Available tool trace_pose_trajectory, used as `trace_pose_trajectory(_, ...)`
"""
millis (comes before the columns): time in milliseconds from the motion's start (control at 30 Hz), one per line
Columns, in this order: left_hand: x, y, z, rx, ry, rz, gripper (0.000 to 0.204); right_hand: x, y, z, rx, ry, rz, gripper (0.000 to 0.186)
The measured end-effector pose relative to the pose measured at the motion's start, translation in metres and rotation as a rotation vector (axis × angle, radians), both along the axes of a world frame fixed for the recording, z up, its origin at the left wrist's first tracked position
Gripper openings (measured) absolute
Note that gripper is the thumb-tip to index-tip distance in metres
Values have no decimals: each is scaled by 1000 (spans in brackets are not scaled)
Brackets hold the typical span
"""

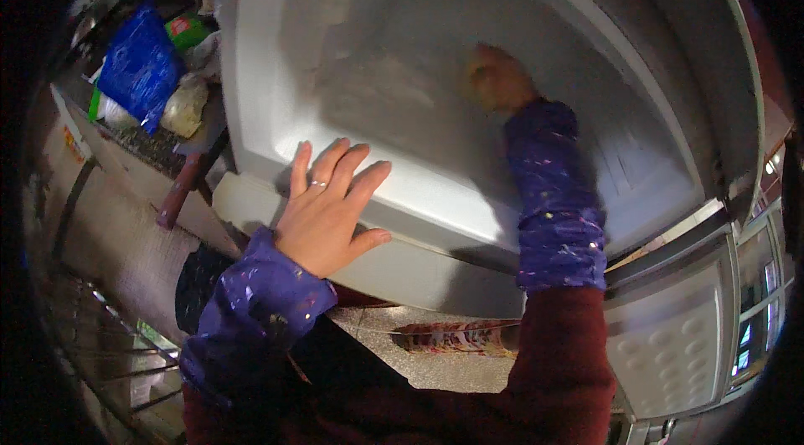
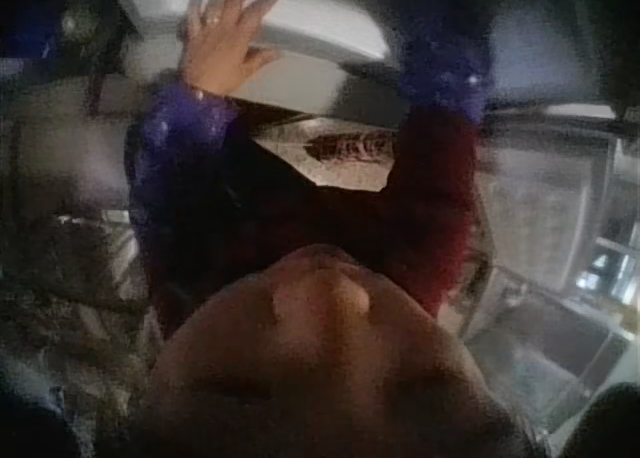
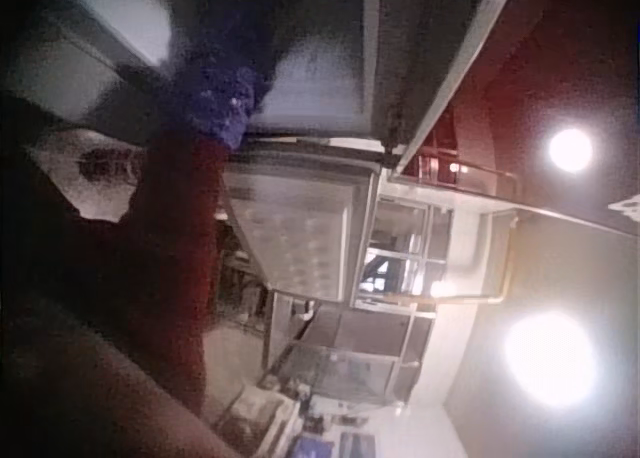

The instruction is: The person wipes the inside of a freezer door with a cloth, then uses a ladle and a knife to scrape frost from the freezer walls into the ladle. They carry the ladle to the sink and pour the frost into the sink. Finally, they open a plastic bag containing food items.

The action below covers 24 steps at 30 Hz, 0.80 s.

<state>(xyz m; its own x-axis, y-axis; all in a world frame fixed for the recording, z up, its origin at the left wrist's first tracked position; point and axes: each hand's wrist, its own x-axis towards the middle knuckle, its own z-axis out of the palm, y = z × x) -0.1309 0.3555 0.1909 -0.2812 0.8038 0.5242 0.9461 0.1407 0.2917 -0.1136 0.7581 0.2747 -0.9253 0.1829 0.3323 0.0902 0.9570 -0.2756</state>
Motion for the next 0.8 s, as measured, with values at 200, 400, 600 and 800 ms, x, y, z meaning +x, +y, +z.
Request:
trace_pose_trajectory(200,1,1,-5,61,-6,-13,72,84,34,8,501,-5,-388,34)
trace_pose_trajectory(400,-4,-4,-8,77,-11,-12,73,94,-8,-42,602,-966,-513,33)
trace_pose_trajectory(600,-8,-9,-6,34,-40,9,72,52,12,-50,457,-839,-752,42)
trace_pose_trajectory(800,-8,-9,4,-8,-66,-9,71,25,115,-83,583,-554,-777,36)
